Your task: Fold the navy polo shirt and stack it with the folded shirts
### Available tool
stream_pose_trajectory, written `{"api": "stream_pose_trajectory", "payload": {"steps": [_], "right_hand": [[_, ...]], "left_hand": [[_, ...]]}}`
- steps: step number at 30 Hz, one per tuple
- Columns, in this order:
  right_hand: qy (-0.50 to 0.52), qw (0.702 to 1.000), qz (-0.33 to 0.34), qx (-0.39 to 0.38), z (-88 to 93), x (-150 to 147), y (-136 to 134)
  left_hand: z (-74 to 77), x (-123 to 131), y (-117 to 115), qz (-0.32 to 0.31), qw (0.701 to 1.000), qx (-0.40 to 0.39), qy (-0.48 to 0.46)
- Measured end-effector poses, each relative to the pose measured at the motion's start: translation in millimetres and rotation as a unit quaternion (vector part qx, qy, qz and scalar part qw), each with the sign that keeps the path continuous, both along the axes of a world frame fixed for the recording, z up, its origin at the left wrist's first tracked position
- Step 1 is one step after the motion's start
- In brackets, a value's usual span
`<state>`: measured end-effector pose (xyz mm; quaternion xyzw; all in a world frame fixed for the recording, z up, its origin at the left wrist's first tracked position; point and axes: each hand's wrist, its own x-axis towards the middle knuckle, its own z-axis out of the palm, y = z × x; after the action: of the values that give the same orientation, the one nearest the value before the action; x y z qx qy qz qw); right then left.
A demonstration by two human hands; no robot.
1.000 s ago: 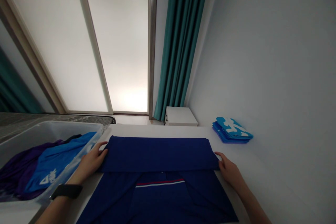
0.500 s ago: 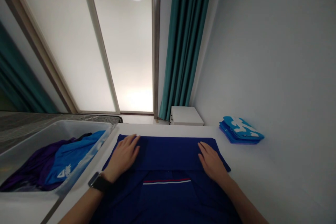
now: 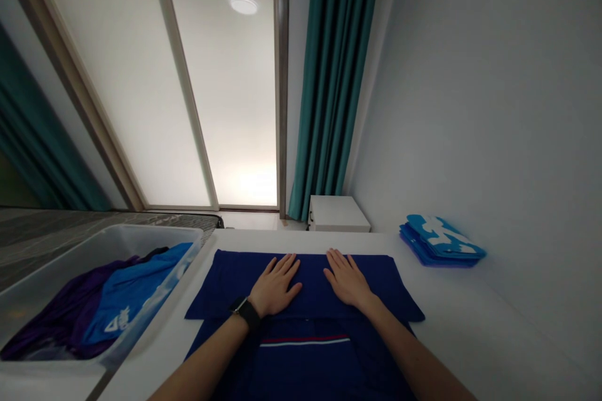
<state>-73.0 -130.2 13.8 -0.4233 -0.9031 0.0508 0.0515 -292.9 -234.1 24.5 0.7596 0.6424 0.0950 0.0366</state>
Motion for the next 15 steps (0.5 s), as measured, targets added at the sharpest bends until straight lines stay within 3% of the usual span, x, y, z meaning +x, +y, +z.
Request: {"api": "stream_pose_trajectory", "payload": {"steps": [10,15], "right_hand": [[-0.032,0.996,-0.078,0.017,-10.7,72.9,46.6],[-0.044,0.994,-0.099,0.023,-16.1,91.3,62.0]], "left_hand": [[-2.0,0.9,-0.7,0.01,1.0,-0.002,0.002],[-0.6,0.8,-0.2,0.014,1.0,-0.01,0.007]]}}
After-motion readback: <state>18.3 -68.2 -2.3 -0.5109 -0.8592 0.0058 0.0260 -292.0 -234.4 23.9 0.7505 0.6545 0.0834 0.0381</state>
